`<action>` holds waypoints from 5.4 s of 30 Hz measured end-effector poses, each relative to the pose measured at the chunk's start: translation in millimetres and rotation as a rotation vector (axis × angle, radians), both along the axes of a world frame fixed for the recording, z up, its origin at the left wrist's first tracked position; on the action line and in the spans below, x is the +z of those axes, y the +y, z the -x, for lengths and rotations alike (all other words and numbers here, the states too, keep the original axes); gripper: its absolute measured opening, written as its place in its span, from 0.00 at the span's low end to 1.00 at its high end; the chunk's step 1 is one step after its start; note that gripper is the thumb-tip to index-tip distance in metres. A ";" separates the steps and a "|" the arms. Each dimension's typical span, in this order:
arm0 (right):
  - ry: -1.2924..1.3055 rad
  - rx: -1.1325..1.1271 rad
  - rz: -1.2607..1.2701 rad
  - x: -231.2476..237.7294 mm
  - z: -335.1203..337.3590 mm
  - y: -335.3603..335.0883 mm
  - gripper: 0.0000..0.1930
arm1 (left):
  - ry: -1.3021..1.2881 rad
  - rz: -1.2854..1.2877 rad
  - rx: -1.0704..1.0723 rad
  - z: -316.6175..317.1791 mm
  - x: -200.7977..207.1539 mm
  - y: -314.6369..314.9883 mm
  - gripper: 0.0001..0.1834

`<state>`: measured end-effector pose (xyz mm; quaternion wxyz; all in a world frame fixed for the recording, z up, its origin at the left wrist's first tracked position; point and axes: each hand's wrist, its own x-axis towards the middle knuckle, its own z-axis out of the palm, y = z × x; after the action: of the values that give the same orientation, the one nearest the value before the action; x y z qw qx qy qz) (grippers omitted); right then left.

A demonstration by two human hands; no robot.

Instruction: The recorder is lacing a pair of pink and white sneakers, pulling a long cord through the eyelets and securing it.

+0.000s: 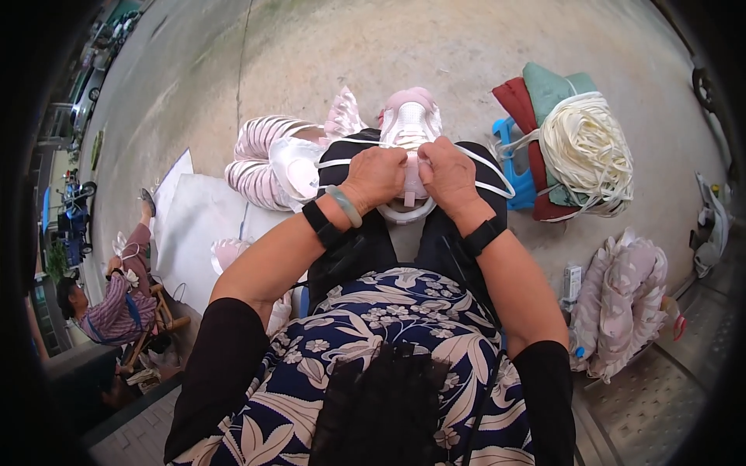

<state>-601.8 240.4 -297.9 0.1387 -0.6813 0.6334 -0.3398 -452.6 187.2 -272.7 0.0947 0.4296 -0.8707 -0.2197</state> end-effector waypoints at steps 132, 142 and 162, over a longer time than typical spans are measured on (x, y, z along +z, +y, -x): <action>0.424 0.196 0.046 14.0 -3.9 1.0 0.09 | 0.166 0.271 -0.059 -19.7 -16.9 4.6 0.10; 0.167 0.026 0.073 -11.6 -16.4 -11.6 0.07 | 0.319 0.160 0.002 -8.2 -26.9 -6.2 0.07; 0.317 -0.016 0.015 7.0 6.7 -1.5 0.08 | 0.353 0.326 0.280 -82.6 -1.8 -13.2 0.09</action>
<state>-608.5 238.9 -290.9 0.0293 -0.7224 0.6502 -0.2336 -370.0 173.9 -274.5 0.3423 0.4798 -0.7968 -0.1330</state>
